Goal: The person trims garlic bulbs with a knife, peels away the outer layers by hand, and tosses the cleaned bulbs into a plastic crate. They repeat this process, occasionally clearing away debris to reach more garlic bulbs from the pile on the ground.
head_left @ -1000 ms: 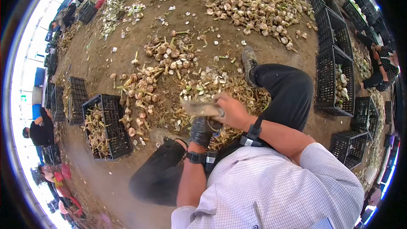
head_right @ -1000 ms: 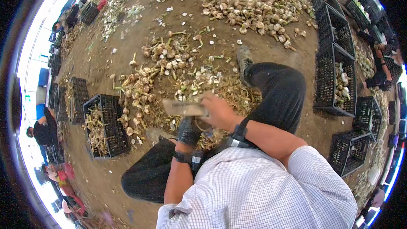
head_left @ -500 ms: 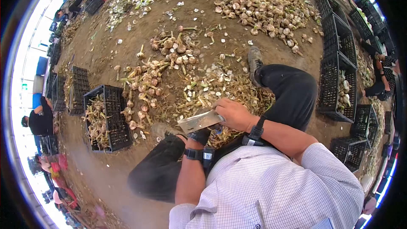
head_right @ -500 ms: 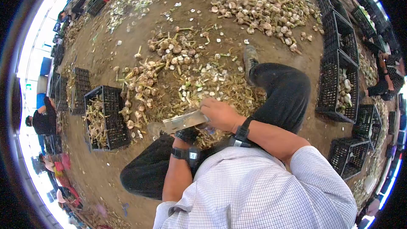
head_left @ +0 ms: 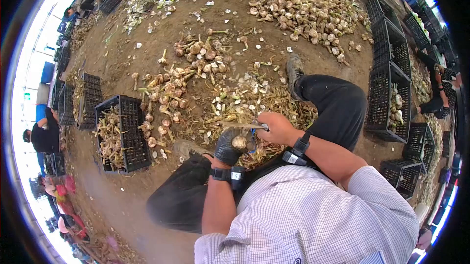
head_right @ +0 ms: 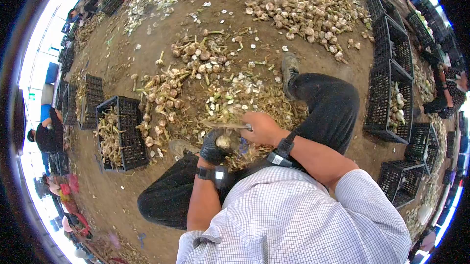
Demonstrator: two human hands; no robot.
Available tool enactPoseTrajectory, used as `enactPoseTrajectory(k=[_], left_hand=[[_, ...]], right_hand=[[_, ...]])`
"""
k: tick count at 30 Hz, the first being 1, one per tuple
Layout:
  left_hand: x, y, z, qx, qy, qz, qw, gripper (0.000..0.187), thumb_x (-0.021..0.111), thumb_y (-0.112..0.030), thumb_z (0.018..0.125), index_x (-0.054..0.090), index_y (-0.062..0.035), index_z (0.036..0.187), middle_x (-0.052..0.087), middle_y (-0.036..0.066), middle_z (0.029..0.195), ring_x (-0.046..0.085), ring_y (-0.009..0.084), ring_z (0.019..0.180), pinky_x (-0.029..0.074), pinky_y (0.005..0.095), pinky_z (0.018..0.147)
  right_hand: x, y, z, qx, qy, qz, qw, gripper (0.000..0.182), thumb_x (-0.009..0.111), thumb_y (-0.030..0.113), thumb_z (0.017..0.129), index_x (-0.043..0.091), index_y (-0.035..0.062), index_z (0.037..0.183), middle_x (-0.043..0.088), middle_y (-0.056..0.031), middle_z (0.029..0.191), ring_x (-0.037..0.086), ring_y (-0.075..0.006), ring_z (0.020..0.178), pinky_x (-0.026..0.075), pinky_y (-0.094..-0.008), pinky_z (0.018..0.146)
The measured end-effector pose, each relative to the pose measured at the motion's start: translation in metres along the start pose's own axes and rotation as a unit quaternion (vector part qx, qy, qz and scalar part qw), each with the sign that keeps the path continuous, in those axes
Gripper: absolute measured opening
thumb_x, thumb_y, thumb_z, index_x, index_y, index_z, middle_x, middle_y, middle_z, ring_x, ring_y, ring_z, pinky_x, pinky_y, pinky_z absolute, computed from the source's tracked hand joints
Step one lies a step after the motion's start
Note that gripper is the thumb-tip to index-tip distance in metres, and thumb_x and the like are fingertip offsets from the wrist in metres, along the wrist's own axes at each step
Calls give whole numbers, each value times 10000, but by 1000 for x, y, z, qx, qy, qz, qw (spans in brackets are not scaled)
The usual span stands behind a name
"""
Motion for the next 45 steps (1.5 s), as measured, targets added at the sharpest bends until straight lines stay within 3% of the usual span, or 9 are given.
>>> enactPoseTrajectory(k=[3, 6, 9, 12, 15, 24, 32, 40, 45], left_hand=[[-3, 0, -2, 96, -2, 138, 986, 307, 704, -237, 812, 650, -22, 1025, 677, 108, 933, 653, 247, 841, 521, 387, 710], [12, -5, -11, -97, 142, -556, 813, 370, 613, -306, 886, 607, 18, 1064, 653, 128, 900, 640, 252, 816, 522, 399, 677], [8, 6, -11, -119, 126, -595, 785, 434, 530, -357, 936, 572, 45, 1093, 638, 153, 907, 632, 254, 801, 531, 394, 669], [-7, 69, 5, -90, -29, -193, 977, 355, 580, -286, 922, 578, 18, 1104, 634, 132, 974, 630, 224, 805, 548, 372, 691], [8, 7, 3, 80, 15, 339, 937, 410, 626, -209, 894, 516, -7, 1233, 618, 125, 1099, 605, 206, 956, 519, 336, 813], [23, 6, 15, -44, -53, 146, 987, 658, 753, -205, 803, 411, 13, 1322, 588, 136, 1186, 563, 203, 1045, 478, 314, 873], [-83, 110, 75, -219, -203, 89, 950, 738, 705, -278, 845, 332, 11, 1412, 506, 194, 1328, 533, 288, 1153, 448, 344, 958], [-220, 169, 88, -269, -272, 447, 809, 695, 674, -276, 852, 369, -55, 1437, 401, 212, 1451, 458, 340, 1285, 394, 382, 1050], [-263, 174, 126, -302, -83, 643, 699, 523, 356, -264, 999, 285, -83, 1484, 252, 91, 1561, 209, 232, 1439, 173, 354, 1167]], right_hand=[[7, 0, 1, -3, 44, -28, 999, 270, 652, 246, 776, 634, 2, 891, 616, -185, 793, 603, -381, 754, 489, -466, 710], [15, -46, -3, 110, 105, -138, 979, 276, 663, 270, 761, 651, 6, 839, 625, -204, 778, 611, -384, 749, 488, -465, 688], [19, -89, -1, 170, 64, -141, 973, 351, 656, 343, 780, 674, -8, 783, 642, -225, 766, 619, -392, 728, 492, -463, 684], [4, -56, 7, 237, 101, -11, 966, 462, 640, 410, 820, 675, -43, 906, 654, -222, 805, 629, -354, 739, 497, -451, 698], [11, -32, 3, 170, 24, 84, 982, 539, 657, 447, 809, 663, -58, 1000, 655, -227, 843, 634, -325, 767, 497, -428, 716], [25, -52, 0, 314, 78, 228, 918, 368, 714, 248, 767, 612, -43, 968, 654, -104, 807, 616, -198, 710, 488, -334, 641], [-178, -114, 30, 288, -454, 392, 747, 191, 626, 211, 909, 661, 23, 905, 612, -17, 779, 544, -91, 664, 413, -265, 563], [-63, -114, 38, 347, -238, 344, 839, 208, 677, 221, 854, 615, 26, 888, 613, -17, 726, 539, -90, 579, 426, -260, 511], [-30, -110, 50, 394, -126, 235, 879, 276, 712, 207, 830, 606, 7, 988, 628, -34, 767, 571, -95, 662, 457, -261, 577]])
Point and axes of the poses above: each hand's wrist, its own z-axis towards the middle knuckle, its own x-axis out of the palm, y = z × x, the point moved 6 cm from there along z, towards the middle knuckle
